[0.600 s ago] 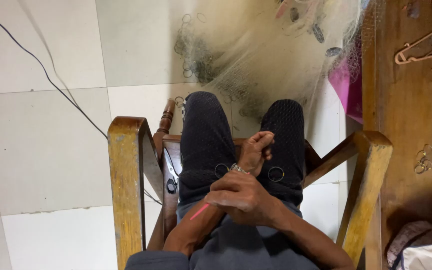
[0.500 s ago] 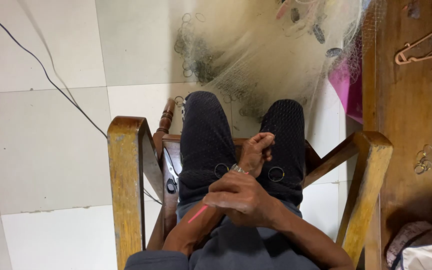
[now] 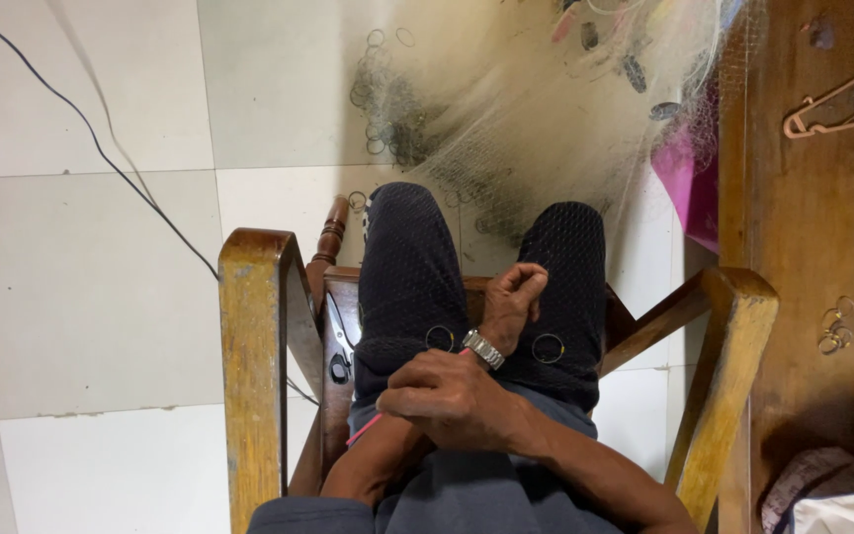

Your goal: Repairing a fishing net by weaving and tying knots using a netting needle

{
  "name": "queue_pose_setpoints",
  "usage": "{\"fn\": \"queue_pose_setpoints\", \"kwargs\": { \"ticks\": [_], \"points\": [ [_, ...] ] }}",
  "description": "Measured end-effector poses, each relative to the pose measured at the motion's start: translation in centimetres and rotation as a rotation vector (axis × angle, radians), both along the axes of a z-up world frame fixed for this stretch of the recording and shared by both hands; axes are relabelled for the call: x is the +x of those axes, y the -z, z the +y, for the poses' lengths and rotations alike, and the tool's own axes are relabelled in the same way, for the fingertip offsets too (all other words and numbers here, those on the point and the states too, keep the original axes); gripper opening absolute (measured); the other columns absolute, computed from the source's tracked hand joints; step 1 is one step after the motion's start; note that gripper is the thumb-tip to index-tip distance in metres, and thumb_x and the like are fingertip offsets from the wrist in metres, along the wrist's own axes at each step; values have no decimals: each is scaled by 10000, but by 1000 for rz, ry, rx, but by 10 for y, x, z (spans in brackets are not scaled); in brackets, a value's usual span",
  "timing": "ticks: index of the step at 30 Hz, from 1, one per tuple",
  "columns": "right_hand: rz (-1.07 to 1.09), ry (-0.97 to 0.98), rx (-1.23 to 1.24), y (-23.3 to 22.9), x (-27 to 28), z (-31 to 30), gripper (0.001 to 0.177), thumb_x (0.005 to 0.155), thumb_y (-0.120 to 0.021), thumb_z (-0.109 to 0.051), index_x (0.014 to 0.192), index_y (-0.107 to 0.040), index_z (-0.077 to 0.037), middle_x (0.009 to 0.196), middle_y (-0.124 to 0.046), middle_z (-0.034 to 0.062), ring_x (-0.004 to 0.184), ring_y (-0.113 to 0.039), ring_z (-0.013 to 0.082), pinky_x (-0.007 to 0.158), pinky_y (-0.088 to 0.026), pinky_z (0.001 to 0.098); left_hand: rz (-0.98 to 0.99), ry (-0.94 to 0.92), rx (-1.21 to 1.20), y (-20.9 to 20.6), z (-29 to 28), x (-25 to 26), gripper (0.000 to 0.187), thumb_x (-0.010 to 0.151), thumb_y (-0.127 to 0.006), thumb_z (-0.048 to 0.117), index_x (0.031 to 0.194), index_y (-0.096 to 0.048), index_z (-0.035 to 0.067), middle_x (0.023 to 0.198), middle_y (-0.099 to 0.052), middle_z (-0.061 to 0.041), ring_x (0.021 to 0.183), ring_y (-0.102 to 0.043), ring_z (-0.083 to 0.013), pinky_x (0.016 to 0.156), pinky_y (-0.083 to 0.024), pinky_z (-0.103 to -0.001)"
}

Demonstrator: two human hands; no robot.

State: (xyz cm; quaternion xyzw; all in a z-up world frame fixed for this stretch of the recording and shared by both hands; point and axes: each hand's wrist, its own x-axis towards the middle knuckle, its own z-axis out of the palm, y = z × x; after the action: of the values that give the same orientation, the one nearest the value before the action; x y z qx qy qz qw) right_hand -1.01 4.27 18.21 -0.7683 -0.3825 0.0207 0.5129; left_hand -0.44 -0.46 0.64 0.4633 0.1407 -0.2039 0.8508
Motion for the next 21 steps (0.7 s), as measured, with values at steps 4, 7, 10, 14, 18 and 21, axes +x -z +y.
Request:
{"fn": "queue_pose_setpoints", "kwargs": {
  "ticks": [4, 7, 10, 14, 18, 21],
  "points": [
    [26, 20, 25, 3, -3, -13, 178, 906, -421, -12, 936, -597, -25, 863, -599, 154, 691, -586, 276, 601, -452, 363, 113, -15, 26, -1, -7, -1, 41, 827, -616, 129, 834, -630, 91, 467, -450, 18, 352, -381, -64, 336, -319, -198],
    [25, 86, 8, -2, -7, -28, 169, 892, -445, -1, 930, -608, -24, 853, -594, 145, 685, -582, 268, 607, -472, 355, 164, -12, -4, 3, -9, -2, 67, 823, -622, 139, 859, -630, 82, 470, -447, 17, 351, -374, -62, 329, -296, -196],
    [44, 127, 13, -9, -10, -40, 208, 865, -446, 14, 975, -617, -34, 866, -606, 158, 683, -604, 276, 599, -489, 352, 208, 20, -32, -5, -7, 2, 67, 817, -629, 133, 847, -638, 74, 483, -461, 17, 374, -392, -68, 344, -323, -204],
    [70, 72, 76, -23, -15, -41, 155, 871, -456, 24, 941, -589, -14, 852, -602, 167, 692, -596, 283, 601, -481, 345, 263, 28, -19, -10, -5, 3, 68, 796, -634, 131, 846, -631, 83, 491, -466, 14, 358, -385, -72, 342, -334, -198],
    [102, 0, 156, -32, -21, -35, 130, 880, -455, 40, 936, -563, -6, 862, -607, 184, 664, -582, 294, 565, -465, 358, 246, 47, -56, -19, 1, 1, 51, 813, -637, 132, 847, -622, 96, 547, -491, 30, 400, -397, -65, 369, -358, -213],
    [91, -2, 164, -31, -17, -35, 145, 904, -428, 12, 944, -566, -3, 859, -600, 183, 692, -597, 300, 585, -483, 366, 216, 33, -122, -12, 2, -3, 44, 825, -627, 113, 862, -625, 89, 585, -506, 26, 420, -412, -68, 363, -358, -215]
  ]
}}
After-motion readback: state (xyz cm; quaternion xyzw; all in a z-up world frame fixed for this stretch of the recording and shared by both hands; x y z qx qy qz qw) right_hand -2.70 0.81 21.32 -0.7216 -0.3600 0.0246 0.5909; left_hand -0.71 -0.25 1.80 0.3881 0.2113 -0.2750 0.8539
